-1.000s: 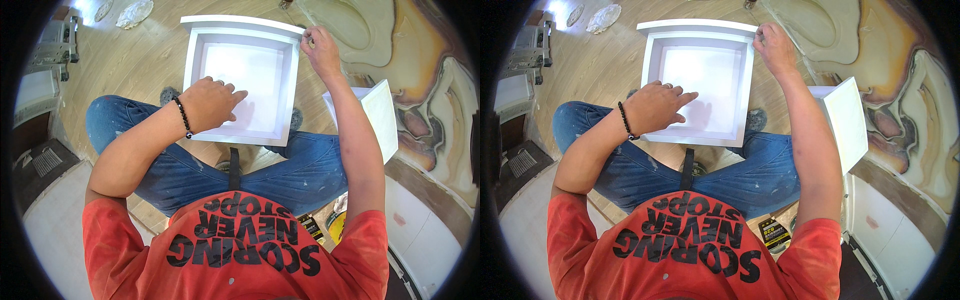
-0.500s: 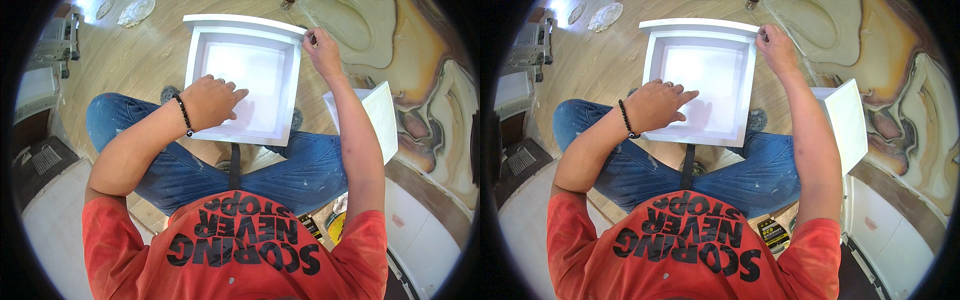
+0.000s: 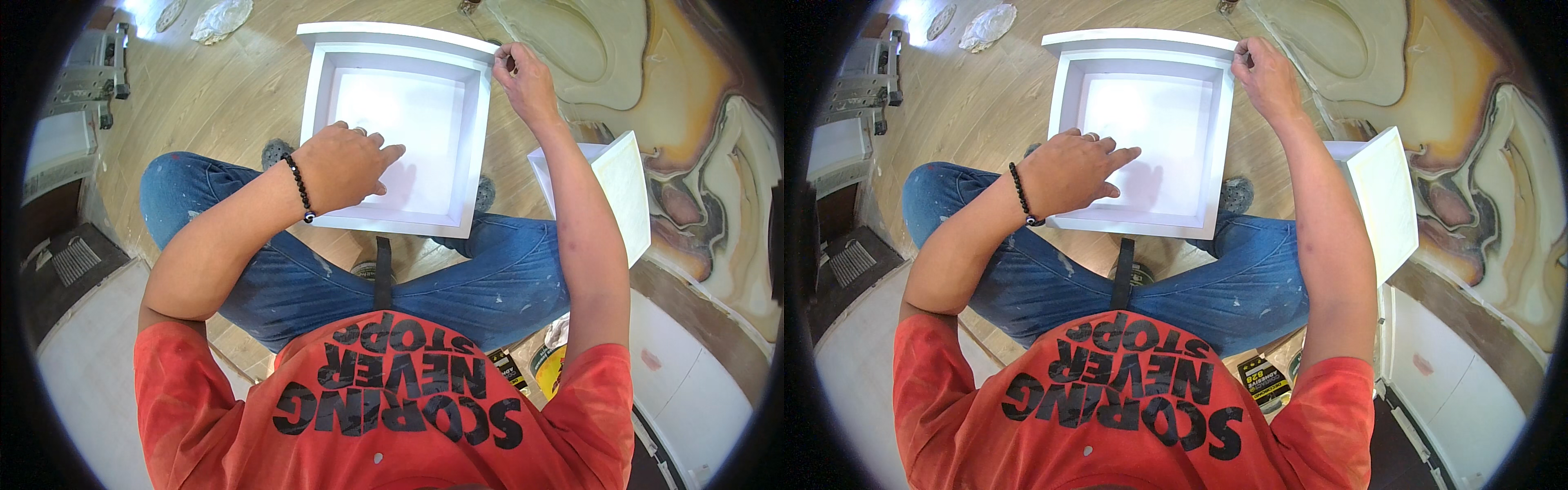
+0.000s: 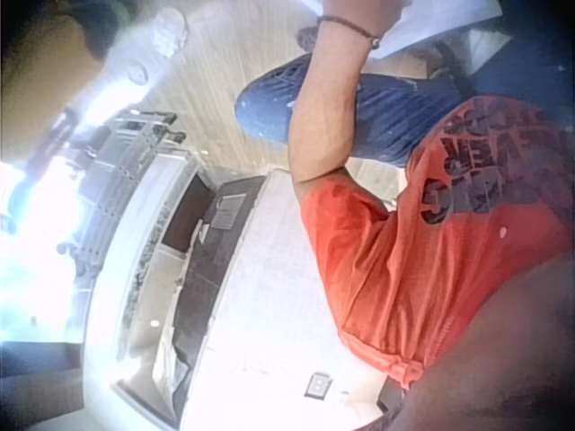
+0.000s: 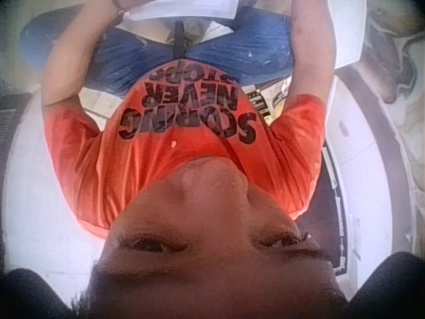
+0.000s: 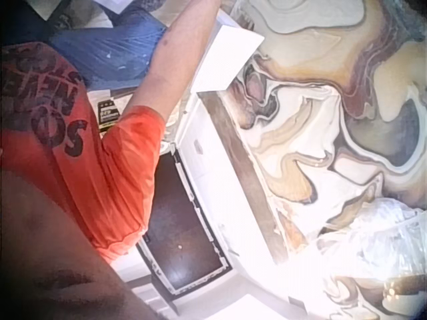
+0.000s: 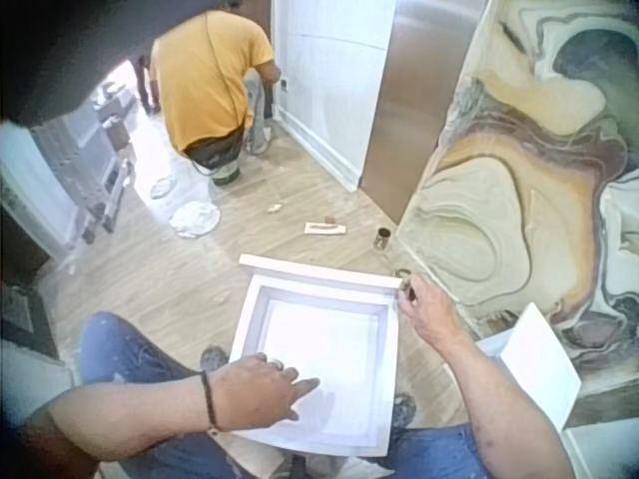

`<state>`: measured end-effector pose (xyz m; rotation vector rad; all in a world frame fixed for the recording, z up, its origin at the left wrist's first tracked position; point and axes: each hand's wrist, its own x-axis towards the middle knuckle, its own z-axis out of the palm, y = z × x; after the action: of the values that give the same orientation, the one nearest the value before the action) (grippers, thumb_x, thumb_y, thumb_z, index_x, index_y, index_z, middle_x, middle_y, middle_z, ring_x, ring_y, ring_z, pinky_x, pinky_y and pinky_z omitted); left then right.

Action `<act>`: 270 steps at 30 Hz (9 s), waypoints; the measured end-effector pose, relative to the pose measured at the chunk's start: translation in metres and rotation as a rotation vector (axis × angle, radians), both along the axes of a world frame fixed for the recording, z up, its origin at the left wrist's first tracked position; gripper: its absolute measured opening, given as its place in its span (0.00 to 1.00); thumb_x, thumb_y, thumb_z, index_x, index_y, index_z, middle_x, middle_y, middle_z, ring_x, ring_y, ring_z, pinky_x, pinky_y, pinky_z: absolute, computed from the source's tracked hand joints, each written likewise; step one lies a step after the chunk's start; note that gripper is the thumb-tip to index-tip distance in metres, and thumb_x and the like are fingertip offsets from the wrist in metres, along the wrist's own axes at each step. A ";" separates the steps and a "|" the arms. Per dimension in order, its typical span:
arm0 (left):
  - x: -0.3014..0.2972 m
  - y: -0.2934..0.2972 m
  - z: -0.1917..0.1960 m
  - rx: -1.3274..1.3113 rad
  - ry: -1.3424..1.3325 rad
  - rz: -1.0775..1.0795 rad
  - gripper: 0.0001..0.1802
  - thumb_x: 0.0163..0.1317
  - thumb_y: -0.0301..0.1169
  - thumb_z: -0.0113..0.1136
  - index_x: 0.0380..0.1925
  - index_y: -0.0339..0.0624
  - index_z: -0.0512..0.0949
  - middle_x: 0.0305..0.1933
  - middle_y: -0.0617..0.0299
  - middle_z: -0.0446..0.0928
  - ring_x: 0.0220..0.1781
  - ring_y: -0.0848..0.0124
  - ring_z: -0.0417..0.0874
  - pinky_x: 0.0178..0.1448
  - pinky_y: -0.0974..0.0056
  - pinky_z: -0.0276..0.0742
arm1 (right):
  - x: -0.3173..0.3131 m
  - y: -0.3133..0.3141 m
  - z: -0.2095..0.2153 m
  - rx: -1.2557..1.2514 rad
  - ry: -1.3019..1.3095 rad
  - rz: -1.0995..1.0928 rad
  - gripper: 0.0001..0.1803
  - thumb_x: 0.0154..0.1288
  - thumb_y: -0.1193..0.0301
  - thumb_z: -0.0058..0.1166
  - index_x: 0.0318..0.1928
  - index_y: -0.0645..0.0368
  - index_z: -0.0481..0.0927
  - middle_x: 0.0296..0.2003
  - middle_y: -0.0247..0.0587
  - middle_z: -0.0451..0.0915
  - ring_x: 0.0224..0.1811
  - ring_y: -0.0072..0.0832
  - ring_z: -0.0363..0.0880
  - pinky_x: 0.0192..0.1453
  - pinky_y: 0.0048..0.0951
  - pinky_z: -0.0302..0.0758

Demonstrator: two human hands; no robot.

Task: The person sits on the floor and assembles a white drawer by hand, pressing and aligning the edges and corners to secure the structure. The person repeatedly adjusts the drawer's position and checks the fit of the sides.

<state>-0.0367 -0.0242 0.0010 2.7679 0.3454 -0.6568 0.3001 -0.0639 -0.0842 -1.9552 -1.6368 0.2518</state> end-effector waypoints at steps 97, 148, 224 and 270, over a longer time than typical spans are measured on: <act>-0.001 0.031 -0.001 -0.122 -0.026 0.151 0.36 0.70 0.48 0.64 0.74 0.47 0.70 0.55 0.48 0.84 0.54 0.50 0.87 0.58 0.49 0.82 | 0.014 0.007 -0.013 0.009 -0.096 -0.120 0.14 0.74 0.60 0.58 0.49 0.55 0.83 0.50 0.42 0.86 0.55 0.42 0.82 0.57 0.43 0.77; -0.035 0.180 -0.105 0.100 -0.507 0.994 0.15 0.67 0.41 0.67 0.39 0.38 0.86 0.35 0.50 0.88 0.39 0.57 0.88 0.49 0.52 0.81 | 0.015 0.021 -0.003 -0.133 0.023 -0.063 0.20 0.63 0.61 0.70 0.55 0.51 0.90 0.47 0.49 0.90 0.48 0.44 0.89 0.54 0.40 0.81; -0.044 0.185 -0.231 -0.164 -0.328 1.324 0.17 0.65 0.43 0.70 0.54 0.59 0.88 0.55 0.56 0.88 0.59 0.54 0.87 0.63 0.50 0.82 | 0.015 0.023 0.001 -0.177 0.143 -0.052 0.20 0.65 0.70 0.70 0.56 0.64 0.87 0.44 0.44 0.90 0.44 0.26 0.84 0.51 0.30 0.77; -0.012 0.195 -0.308 -0.649 -0.480 1.417 0.20 0.74 0.41 0.51 0.38 0.40 0.89 0.40 0.54 0.89 0.39 0.66 0.91 0.48 0.58 0.86 | 0.005 0.014 0.022 -0.273 0.032 -0.124 0.19 0.64 0.66 0.71 0.54 0.59 0.89 0.38 0.43 0.89 0.38 0.28 0.82 0.47 0.30 0.77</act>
<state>-0.0487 0.1712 -0.3075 1.4000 1.4063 0.2424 0.3051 -0.0497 -0.0625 -2.2324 -1.5190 0.4760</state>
